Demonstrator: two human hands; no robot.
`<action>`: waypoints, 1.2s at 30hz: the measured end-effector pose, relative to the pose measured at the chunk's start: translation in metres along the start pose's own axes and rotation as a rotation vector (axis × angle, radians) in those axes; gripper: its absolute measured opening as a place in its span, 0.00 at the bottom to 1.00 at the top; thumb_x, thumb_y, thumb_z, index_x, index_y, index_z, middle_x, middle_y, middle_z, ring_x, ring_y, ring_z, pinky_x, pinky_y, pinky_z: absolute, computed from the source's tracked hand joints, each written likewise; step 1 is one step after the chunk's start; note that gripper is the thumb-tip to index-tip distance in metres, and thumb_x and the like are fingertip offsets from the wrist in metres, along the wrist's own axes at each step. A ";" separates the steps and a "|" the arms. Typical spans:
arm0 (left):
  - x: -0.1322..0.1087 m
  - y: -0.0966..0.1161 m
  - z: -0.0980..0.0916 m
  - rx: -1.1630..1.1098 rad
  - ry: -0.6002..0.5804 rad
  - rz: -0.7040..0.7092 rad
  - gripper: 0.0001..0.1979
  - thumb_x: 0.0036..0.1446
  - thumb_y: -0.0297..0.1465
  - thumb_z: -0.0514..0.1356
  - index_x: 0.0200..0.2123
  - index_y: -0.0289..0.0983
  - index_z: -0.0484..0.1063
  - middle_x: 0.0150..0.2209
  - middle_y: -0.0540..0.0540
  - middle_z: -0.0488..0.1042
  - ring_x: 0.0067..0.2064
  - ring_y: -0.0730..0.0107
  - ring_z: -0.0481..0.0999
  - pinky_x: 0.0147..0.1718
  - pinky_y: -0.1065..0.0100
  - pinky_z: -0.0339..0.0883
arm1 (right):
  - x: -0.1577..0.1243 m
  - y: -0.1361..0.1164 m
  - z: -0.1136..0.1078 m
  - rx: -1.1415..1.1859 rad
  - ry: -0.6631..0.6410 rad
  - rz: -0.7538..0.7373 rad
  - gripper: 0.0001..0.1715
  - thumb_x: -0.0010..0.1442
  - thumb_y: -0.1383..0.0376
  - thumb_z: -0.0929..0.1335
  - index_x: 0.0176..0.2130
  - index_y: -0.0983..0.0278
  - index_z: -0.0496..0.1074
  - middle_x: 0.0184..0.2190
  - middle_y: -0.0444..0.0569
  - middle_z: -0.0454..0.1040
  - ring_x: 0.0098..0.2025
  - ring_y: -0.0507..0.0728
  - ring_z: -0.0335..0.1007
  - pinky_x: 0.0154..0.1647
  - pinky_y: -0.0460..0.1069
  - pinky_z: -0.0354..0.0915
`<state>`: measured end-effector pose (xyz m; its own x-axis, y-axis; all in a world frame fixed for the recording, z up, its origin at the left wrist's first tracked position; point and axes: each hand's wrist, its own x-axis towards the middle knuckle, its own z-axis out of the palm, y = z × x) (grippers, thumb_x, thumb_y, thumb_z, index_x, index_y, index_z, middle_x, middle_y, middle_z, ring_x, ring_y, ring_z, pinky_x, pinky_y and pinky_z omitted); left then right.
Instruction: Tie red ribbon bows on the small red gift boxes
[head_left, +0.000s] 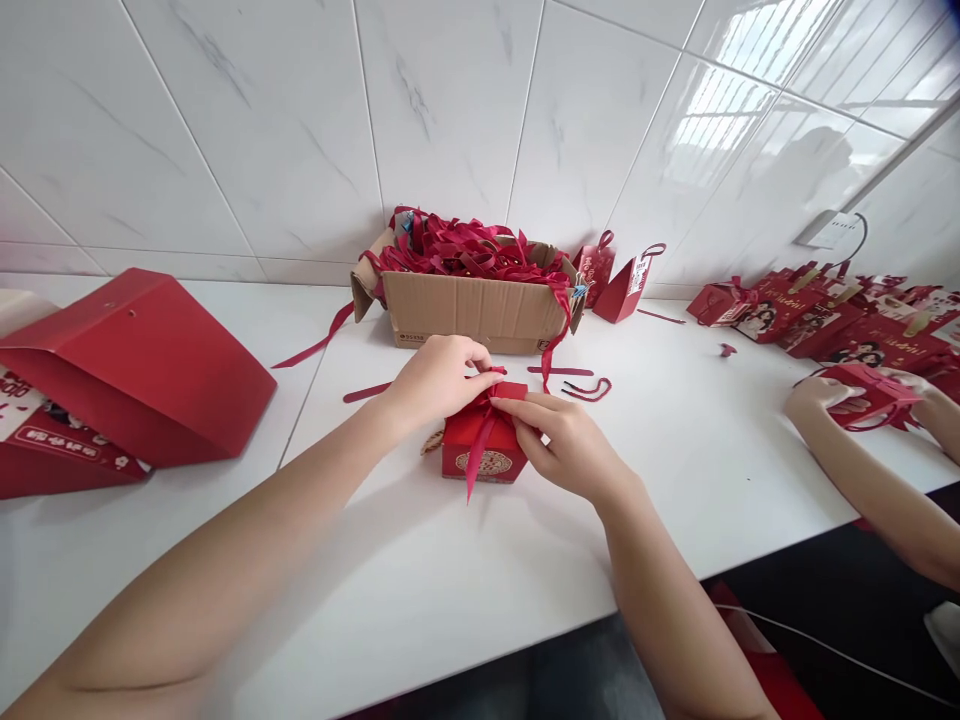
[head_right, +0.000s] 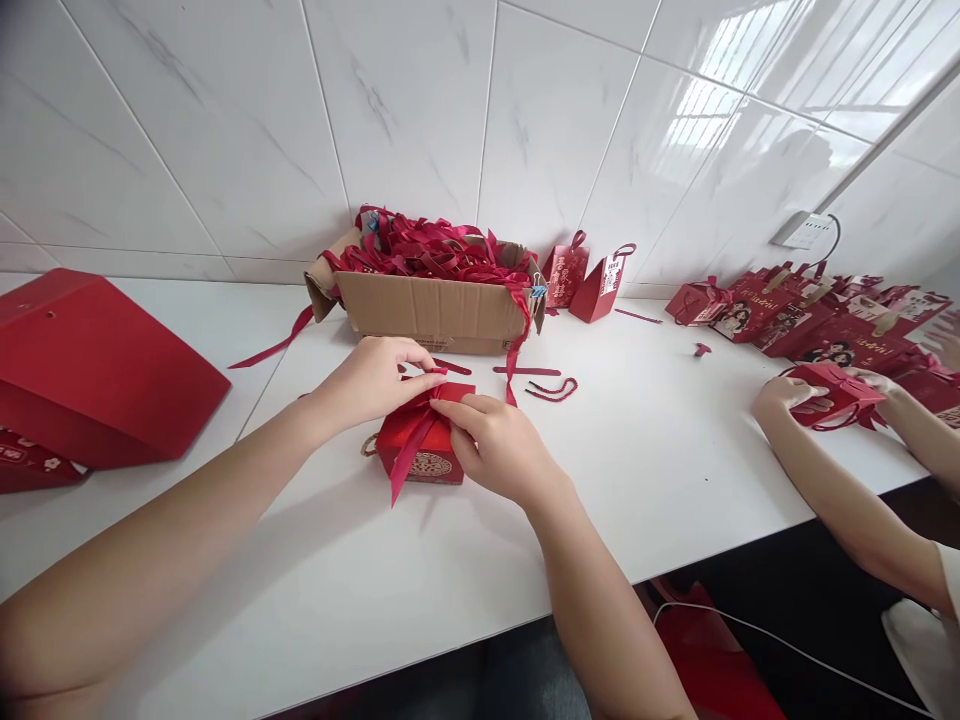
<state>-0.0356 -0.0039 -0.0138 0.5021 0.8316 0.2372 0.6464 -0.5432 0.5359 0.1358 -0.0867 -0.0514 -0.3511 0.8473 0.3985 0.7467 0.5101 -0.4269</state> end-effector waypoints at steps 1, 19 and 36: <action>0.000 0.000 0.002 0.010 0.001 0.016 0.11 0.56 0.38 0.59 0.28 0.38 0.76 0.33 0.48 0.79 0.32 0.67 0.75 0.30 0.68 0.63 | 0.000 -0.001 0.000 0.002 -0.017 0.008 0.25 0.61 0.73 0.58 0.54 0.65 0.71 0.35 0.52 0.76 0.32 0.54 0.68 0.31 0.49 0.64; 0.008 -0.012 0.018 0.073 0.092 0.136 0.13 0.57 0.35 0.58 0.23 0.36 0.74 0.29 0.48 0.77 0.30 0.69 0.72 0.27 0.68 0.59 | 0.003 -0.008 -0.011 -0.016 -0.208 0.025 0.25 0.60 0.74 0.57 0.53 0.65 0.70 0.39 0.54 0.77 0.34 0.55 0.69 0.32 0.49 0.63; 0.006 -0.012 0.002 -0.084 0.043 -0.017 0.11 0.54 0.40 0.60 0.27 0.38 0.74 0.30 0.49 0.78 0.31 0.68 0.74 0.28 0.67 0.64 | -0.003 0.002 -0.013 0.153 0.094 0.068 0.17 0.54 0.75 0.63 0.43 0.62 0.67 0.22 0.38 0.58 0.24 0.49 0.55 0.26 0.45 0.57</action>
<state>-0.0387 0.0072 -0.0207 0.4652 0.8459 0.2608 0.6031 -0.5185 0.6061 0.1460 -0.0905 -0.0429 -0.2431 0.8667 0.4355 0.6696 0.4748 -0.5712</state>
